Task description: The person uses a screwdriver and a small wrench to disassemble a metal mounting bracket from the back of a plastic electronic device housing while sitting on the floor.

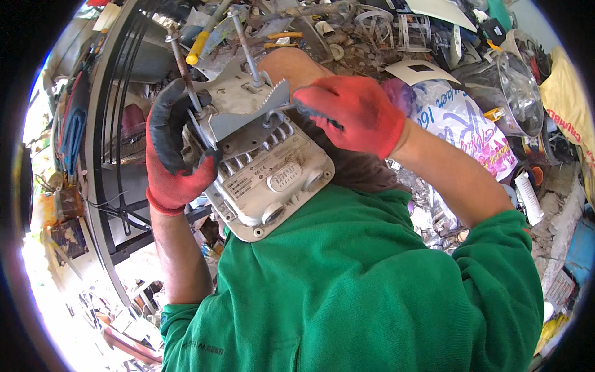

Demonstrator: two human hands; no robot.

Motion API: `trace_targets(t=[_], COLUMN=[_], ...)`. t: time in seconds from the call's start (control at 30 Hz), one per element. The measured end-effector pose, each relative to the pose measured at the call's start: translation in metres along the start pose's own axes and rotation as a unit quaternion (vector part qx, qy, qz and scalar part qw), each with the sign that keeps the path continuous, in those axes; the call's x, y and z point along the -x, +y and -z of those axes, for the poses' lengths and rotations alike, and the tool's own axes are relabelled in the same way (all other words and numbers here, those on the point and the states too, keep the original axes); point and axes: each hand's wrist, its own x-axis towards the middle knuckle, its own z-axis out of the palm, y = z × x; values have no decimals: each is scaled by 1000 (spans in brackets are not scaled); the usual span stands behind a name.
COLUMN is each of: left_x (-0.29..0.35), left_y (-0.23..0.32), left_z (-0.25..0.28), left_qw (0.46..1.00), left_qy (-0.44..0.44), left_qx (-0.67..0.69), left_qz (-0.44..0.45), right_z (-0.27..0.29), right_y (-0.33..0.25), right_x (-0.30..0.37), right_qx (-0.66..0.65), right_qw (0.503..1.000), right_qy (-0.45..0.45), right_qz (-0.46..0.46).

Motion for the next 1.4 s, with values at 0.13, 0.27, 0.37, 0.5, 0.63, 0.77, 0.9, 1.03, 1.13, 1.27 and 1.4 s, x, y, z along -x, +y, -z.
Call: trace_targets(t=[0.13, 0.27, 0.37, 0.5, 0.63, 0.77, 0.9, 1.03, 1.13, 1.27, 1.4], left_x=[7, 30, 40, 36, 50, 88, 137, 158, 165, 149, 167], left_y=[11, 50, 110, 109, 95, 82, 63, 67, 54, 63, 43], left_z=[2, -22, -47, -74, -73, -49, -33, -24, -29, -36, -39], left_qw=[994, 911, 949, 901, 873, 948, 950, 938, 911, 858, 867], left_qy=[1, 154, -69, -37, -29, 78, 225, 243, 278, 197, 203], left_qx=[-104, -368, -307, -425, -463, -174, -101, -117, -172, -370, -365], left_qz=[-10, -103, 10, 76, 149, 255, 192, 218, 249, 295, 272], right_z=[10, 19, 0, -2, -3, -17, -33, -47, -64, -80, -79], right_y=[-16, -18, 0, -25, -83, -137, -176, -186, -185, -173, -175], right_x=[13, -9, -20, -43, -73, -95, -114, -114, -112, -94, -85], right_qx=[-215, -433, -348, -316, -230, -155, -122, -134, -135, -179, -212], right_qw=[969, 871, 925, 943, 973, 982, 973, 967, 981, 979, 971], right_qy=[48, 65, -68, -34, -20, -102, -198, -217, -136, -97, -105], right_qz=[-115, -223, -140, -96, -30, -19, -10, 0, 20, 8, -18])
